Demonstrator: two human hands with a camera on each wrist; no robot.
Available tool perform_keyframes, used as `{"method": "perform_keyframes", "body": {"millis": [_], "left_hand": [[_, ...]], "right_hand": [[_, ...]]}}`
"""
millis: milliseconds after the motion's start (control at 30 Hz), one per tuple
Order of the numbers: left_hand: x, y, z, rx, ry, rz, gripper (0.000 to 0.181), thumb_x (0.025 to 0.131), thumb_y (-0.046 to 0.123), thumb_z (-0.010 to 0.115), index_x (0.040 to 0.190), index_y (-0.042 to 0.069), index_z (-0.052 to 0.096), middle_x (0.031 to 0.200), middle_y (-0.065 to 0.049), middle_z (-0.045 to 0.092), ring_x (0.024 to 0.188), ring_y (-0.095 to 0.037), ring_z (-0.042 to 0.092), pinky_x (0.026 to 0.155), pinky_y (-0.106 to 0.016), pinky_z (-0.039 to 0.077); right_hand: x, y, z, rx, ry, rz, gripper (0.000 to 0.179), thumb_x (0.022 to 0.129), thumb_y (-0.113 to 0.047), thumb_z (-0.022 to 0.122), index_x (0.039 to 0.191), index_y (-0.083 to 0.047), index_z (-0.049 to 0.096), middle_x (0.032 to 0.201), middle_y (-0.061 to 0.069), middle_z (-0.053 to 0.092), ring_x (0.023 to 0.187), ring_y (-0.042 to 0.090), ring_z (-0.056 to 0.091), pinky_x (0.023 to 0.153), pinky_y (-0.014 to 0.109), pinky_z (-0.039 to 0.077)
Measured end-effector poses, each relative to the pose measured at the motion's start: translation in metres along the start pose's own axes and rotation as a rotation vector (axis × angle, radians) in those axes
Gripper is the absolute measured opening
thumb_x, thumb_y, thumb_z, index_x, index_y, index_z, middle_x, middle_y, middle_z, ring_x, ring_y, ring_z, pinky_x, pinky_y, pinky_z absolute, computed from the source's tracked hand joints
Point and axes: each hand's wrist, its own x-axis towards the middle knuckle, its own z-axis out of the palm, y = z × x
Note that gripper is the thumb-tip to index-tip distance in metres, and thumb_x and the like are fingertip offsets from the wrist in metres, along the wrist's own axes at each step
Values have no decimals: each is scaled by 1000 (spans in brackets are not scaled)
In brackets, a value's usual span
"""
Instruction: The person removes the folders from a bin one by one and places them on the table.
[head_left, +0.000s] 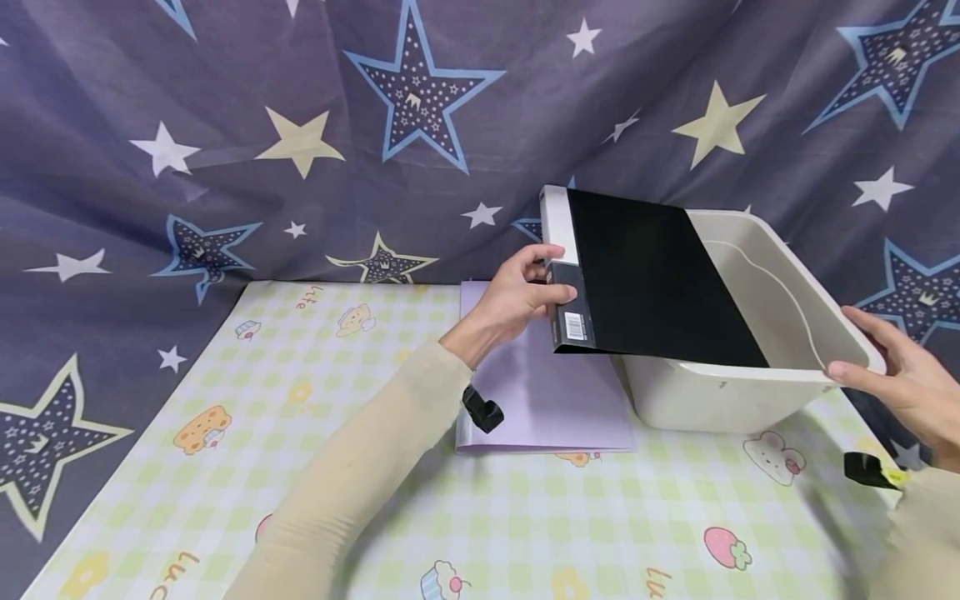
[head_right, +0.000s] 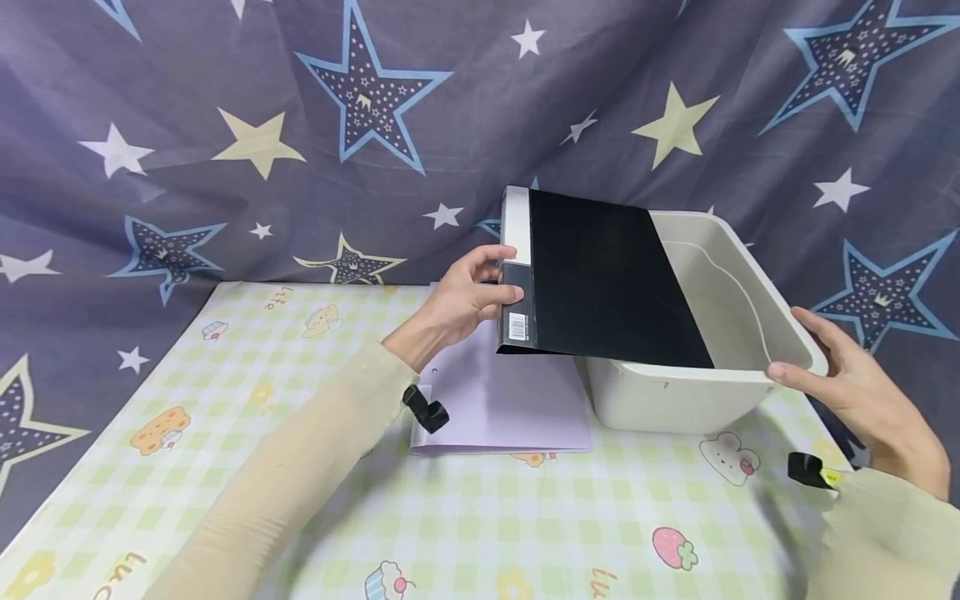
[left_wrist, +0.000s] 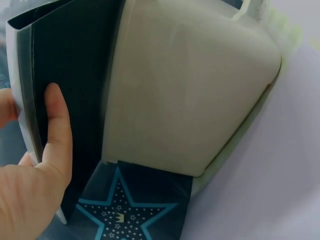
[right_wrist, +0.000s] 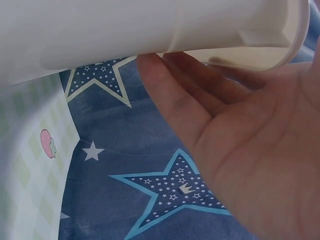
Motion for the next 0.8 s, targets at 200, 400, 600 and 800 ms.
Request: {"method": "perform_keyframes", "body": {"millis": [200,400,600,800], "left_hand": [[-2,-1,1,-27,-2,10,62,74,-18,67,129,9,51,97,-11,52,83,-22,61,60,-30,52],[-7,-2,-1,-45,7,11,64,74,-19,66,130,9,51,97,-11,51,84,-22,59,61,-32,53],[-11,-1,-5,-45,16,31,64,74,-18,66,130,9,52,97,-11,51,83,-22,59,60,-32,52],[-15,0,-10,-74,5,74,64,74,-20,65,130,8,50,98,-12,51,83,-23,60,60,-32,53]], "right_hand": [[0,1,0,7,6,-5,86,90,-2,62,155,-18,7,128,-8,33,99,-7,38,71,3,32],[0,3,-1,-5,14,5,86,90,-3,63,155,-17,8,119,-22,31,96,-9,38,69,3,32],[0,4,1,-11,8,8,86,90,-4,63,155,-19,8,126,-15,33,98,-8,37,70,4,31],[0,3,1,-1,26,-1,86,90,-2,63,155,-20,8,121,-21,32,98,-8,37,70,3,32]]}}
